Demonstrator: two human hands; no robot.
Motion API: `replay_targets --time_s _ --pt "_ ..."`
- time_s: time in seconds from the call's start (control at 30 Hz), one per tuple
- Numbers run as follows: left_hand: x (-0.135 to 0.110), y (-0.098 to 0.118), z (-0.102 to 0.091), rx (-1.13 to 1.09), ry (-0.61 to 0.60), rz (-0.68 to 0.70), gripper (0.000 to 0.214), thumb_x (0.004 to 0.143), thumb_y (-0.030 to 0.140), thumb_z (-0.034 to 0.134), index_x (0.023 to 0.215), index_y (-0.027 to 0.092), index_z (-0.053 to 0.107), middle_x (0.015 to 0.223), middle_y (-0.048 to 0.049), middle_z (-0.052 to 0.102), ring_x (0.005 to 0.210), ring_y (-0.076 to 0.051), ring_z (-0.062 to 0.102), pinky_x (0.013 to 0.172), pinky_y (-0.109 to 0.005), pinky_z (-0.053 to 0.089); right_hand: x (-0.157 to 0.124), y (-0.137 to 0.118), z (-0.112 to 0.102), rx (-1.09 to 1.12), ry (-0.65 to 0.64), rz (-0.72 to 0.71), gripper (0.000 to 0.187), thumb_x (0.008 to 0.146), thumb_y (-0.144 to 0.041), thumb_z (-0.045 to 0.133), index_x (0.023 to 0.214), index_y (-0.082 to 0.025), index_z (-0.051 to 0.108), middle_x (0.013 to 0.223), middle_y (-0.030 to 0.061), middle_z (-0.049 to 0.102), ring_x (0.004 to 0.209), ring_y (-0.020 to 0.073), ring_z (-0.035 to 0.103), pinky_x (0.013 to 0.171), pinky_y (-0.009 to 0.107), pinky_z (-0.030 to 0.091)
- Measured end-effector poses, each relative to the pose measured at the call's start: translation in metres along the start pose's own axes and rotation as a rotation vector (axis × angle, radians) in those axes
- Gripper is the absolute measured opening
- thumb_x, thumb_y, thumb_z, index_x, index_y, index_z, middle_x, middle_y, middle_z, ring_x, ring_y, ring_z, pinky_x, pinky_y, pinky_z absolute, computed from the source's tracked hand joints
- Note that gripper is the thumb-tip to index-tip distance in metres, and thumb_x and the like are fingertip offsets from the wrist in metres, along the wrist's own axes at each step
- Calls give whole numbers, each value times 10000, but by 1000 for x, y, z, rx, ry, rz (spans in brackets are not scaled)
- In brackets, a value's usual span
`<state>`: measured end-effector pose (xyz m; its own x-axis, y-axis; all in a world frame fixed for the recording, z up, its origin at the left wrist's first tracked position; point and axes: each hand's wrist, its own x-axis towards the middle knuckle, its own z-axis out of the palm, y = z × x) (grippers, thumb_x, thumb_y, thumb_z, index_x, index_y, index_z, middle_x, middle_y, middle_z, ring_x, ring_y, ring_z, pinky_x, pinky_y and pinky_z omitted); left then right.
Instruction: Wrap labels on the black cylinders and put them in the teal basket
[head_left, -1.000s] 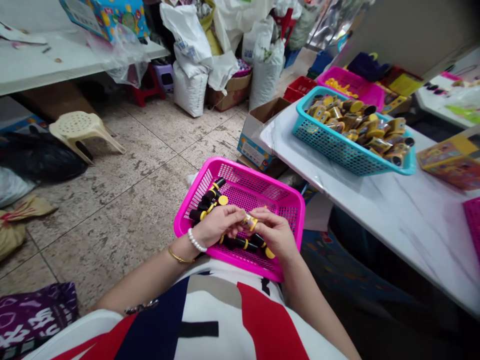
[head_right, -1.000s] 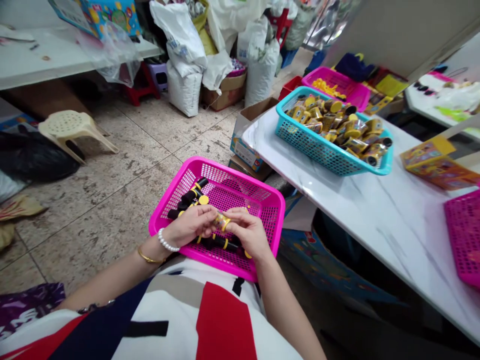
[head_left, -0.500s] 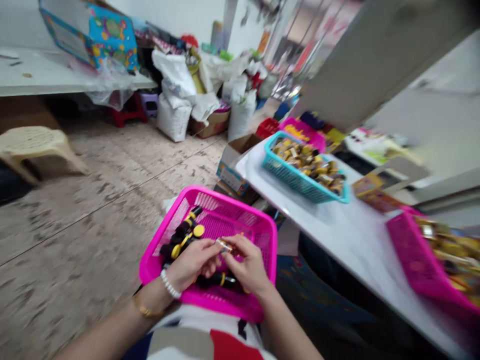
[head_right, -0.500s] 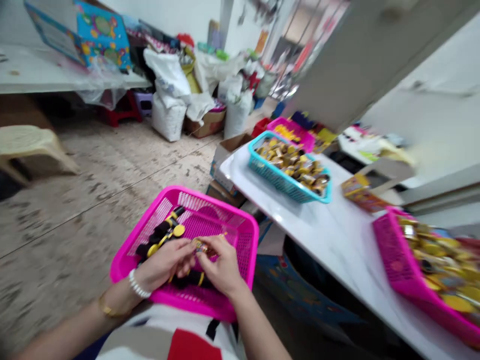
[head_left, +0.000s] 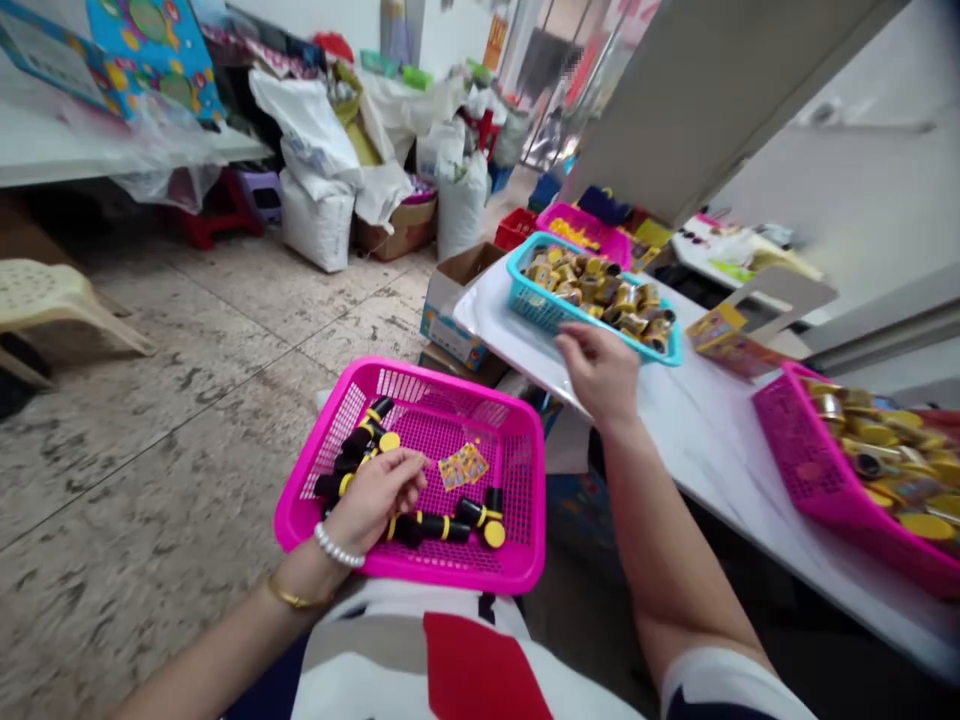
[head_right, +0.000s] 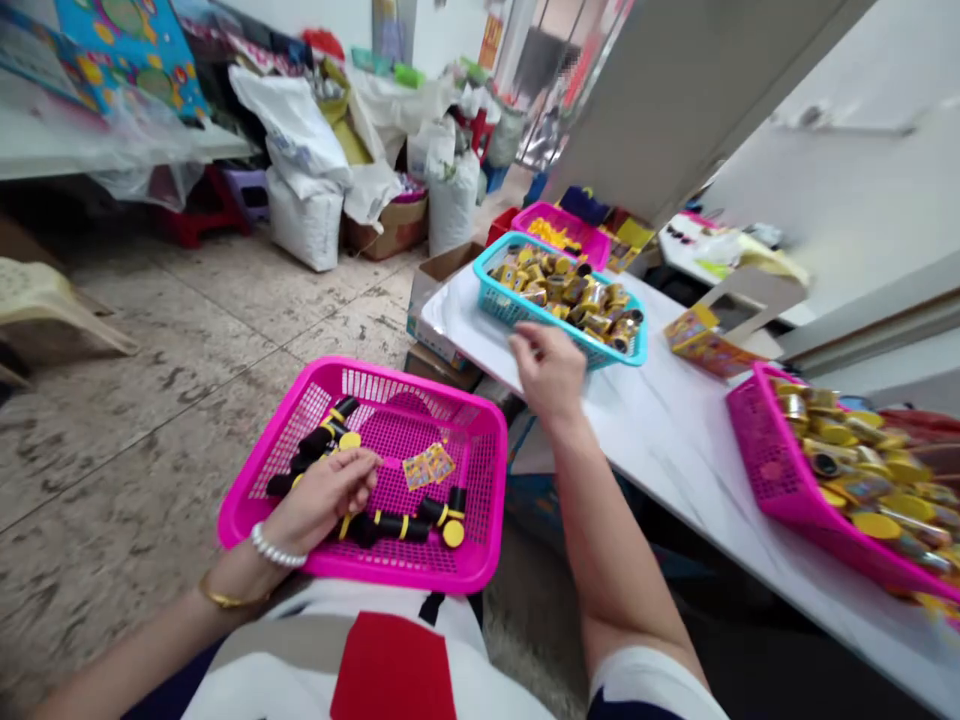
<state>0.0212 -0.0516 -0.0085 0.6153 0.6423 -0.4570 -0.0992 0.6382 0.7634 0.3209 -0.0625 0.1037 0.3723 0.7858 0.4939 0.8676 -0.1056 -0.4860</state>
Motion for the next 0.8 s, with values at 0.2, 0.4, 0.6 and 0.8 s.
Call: replay_targets --time_s 0.2,0.4,0.6,0.8 --pt "2 10 -6 -63 105 31 259 725 340 722 774 122 592 616 32 546 468 -32 452 421 -147 311 -125 -33 76 -48 -707 -167 151 860 -237 602 970 -202 699 909 46 689 803 163 636 719 256 470" --pt "-8 27 -4 32 130 175 216 772 329 687 800 131 604 648 19 573 494 -37 475 436 -153 321 -126 -43 83 -195 -873 -257 231 916 -323 531 1074 -198 643 994 79 629 868 187 616 722 267 445" --pt "-11 31 -7 70 161 240 195 785 322 673 813 138 612 640 22 570 504 -46 481 446 -163 331 -143 -59 75 -107 -1121 -417 324 796 -377 684 1053 -183 650 934 81 640 871 218 601 724 288 432" --pt "-9 21 -1 95 47 177 201 810 332 649 787 144 582 663 22 567 514 -43 464 463 -166 331 -135 -44 87 -92 -1073 -387 285 867 -322 603 1122 -194 620 962 78 644 900 197 585 766 275 413"
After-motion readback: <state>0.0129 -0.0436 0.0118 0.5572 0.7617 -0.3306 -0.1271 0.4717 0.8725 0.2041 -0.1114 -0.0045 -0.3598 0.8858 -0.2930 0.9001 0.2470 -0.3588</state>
